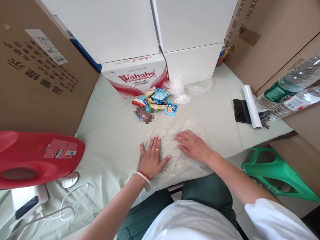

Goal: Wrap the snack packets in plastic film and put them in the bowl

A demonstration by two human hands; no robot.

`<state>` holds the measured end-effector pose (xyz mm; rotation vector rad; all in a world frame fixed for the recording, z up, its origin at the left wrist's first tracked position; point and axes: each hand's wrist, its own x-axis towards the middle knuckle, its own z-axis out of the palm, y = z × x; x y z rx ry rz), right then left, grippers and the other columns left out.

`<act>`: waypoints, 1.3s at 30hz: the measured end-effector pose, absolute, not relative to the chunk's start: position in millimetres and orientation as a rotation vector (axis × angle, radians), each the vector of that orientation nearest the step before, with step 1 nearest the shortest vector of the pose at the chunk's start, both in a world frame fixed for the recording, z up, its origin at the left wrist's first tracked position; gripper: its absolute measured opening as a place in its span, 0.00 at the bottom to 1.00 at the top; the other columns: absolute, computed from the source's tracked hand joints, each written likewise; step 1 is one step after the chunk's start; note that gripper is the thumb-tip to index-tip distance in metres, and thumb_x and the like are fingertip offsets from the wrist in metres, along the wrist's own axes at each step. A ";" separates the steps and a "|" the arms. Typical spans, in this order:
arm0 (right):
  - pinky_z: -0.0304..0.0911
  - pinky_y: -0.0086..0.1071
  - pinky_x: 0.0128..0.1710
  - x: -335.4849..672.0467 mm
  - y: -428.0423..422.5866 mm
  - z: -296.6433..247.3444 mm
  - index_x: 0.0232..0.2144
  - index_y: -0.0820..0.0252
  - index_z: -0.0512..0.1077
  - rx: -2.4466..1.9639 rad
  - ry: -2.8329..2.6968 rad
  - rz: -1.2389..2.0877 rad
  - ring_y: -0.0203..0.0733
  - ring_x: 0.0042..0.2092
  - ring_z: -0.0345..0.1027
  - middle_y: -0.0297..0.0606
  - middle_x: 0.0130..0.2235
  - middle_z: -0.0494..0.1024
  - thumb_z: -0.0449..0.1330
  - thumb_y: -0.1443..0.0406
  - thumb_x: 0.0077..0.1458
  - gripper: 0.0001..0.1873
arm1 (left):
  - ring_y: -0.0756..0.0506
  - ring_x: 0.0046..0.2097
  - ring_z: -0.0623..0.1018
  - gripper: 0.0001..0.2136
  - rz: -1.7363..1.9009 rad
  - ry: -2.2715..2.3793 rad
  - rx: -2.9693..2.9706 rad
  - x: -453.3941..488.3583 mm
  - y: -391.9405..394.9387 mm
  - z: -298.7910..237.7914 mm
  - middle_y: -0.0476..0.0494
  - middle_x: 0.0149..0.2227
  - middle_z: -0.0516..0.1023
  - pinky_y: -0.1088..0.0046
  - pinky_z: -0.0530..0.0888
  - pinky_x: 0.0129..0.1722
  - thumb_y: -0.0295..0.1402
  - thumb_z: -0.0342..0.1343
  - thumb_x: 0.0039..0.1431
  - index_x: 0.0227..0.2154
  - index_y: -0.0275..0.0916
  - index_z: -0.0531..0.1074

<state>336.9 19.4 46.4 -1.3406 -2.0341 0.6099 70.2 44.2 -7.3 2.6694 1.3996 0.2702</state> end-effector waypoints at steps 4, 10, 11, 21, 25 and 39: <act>0.50 0.55 0.71 335.7 70.8 18.4 0.61 0.54 0.74 -1.461 -2.316 0.563 0.56 0.70 0.58 0.45 0.69 0.68 0.57 0.59 0.69 0.22 | 0.26 0.74 0.59 0.42 0.283 1.393 2.728 62.7 50.1 -5.9 0.24 0.74 0.55 0.28 0.35 0.69 0.60 0.47 0.67 0.75 0.37 0.51; 0.61 0.51 0.62 392.3 119.6 17.6 0.51 0.66 0.79 -1.915 -2.055 0.289 0.57 0.58 0.69 0.57 0.57 0.77 0.49 0.64 0.71 0.20 | 0.27 0.75 0.56 0.43 0.167 1.486 2.689 57.3 53.9 -12.5 0.24 0.75 0.51 0.29 0.43 0.69 0.61 0.45 0.67 0.74 0.35 0.52; 0.62 0.50 0.61 394.3 127.8 22.6 0.48 0.65 0.79 -1.947 -2.037 0.263 0.57 0.55 0.70 0.56 0.53 0.79 0.48 0.65 0.71 0.20 | 0.27 0.75 0.56 0.43 0.166 1.483 2.693 57.4 53.8 -12.8 0.24 0.75 0.51 0.29 0.43 0.69 0.61 0.44 0.67 0.74 0.35 0.53; 0.66 0.41 0.55 313.0 232.2 54.7 0.60 0.64 0.71 -2.347 -1.773 0.533 0.59 0.63 0.65 0.58 0.61 0.73 0.66 0.52 0.61 0.31 | 0.30 0.74 0.58 0.41 0.197 1.474 2.777 53.1 54.7 -15.8 0.27 0.75 0.54 0.36 0.48 0.71 0.60 0.44 0.69 0.74 0.36 0.54; 0.67 0.39 0.52 311.7 227.0 42.9 0.55 0.66 0.73 -2.321 -1.753 0.574 0.58 0.58 0.71 0.57 0.56 0.77 0.70 0.52 0.56 0.31 | 0.30 0.74 0.59 0.40 0.248 1.464 2.794 52.9 52.8 -17.6 0.28 0.75 0.55 0.37 0.48 0.71 0.59 0.45 0.68 0.74 0.37 0.54; 0.70 0.35 0.51 329.1 350.2 67.3 0.59 0.61 0.67 -1.514 -1.765 0.919 0.43 0.49 0.73 0.39 0.52 0.78 0.65 0.71 0.47 0.35 | 0.32 0.74 0.60 0.38 0.243 1.479 2.793 51.6 52.3 -10.9 0.31 0.75 0.57 0.42 0.47 0.72 0.56 0.47 0.69 0.74 0.39 0.54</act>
